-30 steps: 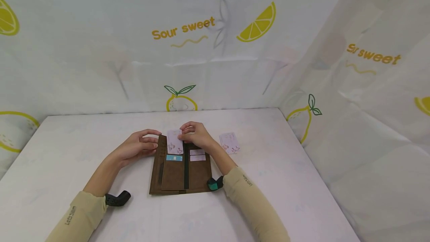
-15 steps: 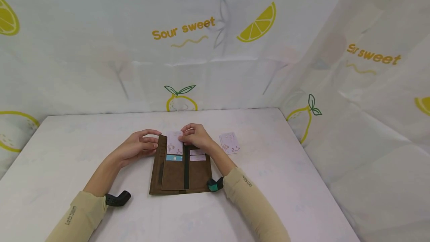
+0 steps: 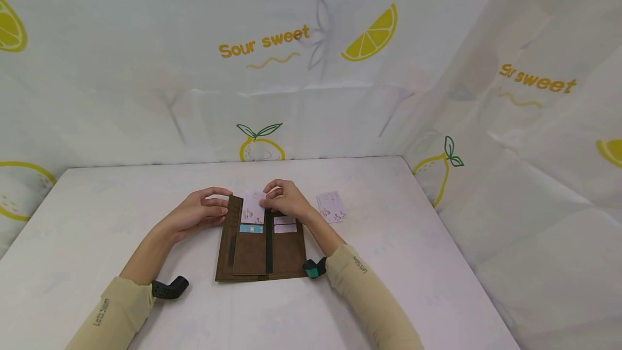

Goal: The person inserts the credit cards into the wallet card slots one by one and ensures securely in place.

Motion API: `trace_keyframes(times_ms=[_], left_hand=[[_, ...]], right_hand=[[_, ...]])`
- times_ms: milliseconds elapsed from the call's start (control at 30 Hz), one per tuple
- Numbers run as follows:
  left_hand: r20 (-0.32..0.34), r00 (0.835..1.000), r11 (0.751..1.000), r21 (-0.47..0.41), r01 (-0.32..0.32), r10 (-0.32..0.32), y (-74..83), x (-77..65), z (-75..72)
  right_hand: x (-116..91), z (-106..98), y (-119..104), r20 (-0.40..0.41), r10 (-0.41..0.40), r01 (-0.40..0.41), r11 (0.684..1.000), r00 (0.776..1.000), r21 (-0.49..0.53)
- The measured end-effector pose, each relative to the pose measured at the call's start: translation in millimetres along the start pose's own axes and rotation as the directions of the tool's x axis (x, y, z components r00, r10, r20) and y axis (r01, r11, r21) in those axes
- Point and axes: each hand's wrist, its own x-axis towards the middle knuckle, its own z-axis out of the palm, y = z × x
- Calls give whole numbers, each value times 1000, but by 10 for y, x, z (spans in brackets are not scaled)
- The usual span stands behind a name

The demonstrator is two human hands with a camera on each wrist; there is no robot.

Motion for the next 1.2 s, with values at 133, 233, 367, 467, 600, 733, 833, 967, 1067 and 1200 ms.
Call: trace_keyframes(times_ms=[133, 233, 367, 467, 600, 733, 833, 967, 1067, 1200], left_hand=[[-5, 1000, 1000, -14, 14, -14, 3, 9, 10], [-4, 1000, 1000, -22, 17, -17, 1, 12, 12], [-3, 1000, 1000, -24, 15, -15, 0, 10, 11], [6, 1000, 1000, -24, 6, -5, 3, 4, 12], [14, 1000, 1000, -24, -2, 2, 4, 5, 15], [12, 1000, 1000, -30, 3, -2, 8, 7, 15], [8, 1000, 1000, -28, 6, -6, 10, 10, 14], [6, 1000, 1000, -21, 10, -9, 10, 14, 12], [7, 1000, 1000, -23, 11, -11, 5, 16, 8], [6, 1000, 1000, -28, 11, -11, -3, 17, 1]], right_hand=[[-3, -12, 9, 25, -16, 16, 1000, 1000, 4], [-5, -20, 11, 42, -26, 26, 1000, 999, 2], [-12, -32, 10, 52, -34, 35, 999, 998, -18], [-12, -40, 3, 62, -42, 44, 998, 997, -38], [-9, -55, -6, 95, -61, 67, 996, 994, -62], [-10, -69, -22, 116, -72, 83, 992, 991, -95], [-6, -74, -23, 116, -69, 84, 988, 991, -128], [2, -87, -9, 133, -81, 102, 982, 988, -158], [8, -97, 1, 157, -98, 124, 979, 983, -162], [12, -102, 14, 178, -104, 133, 979, 978, -155]])
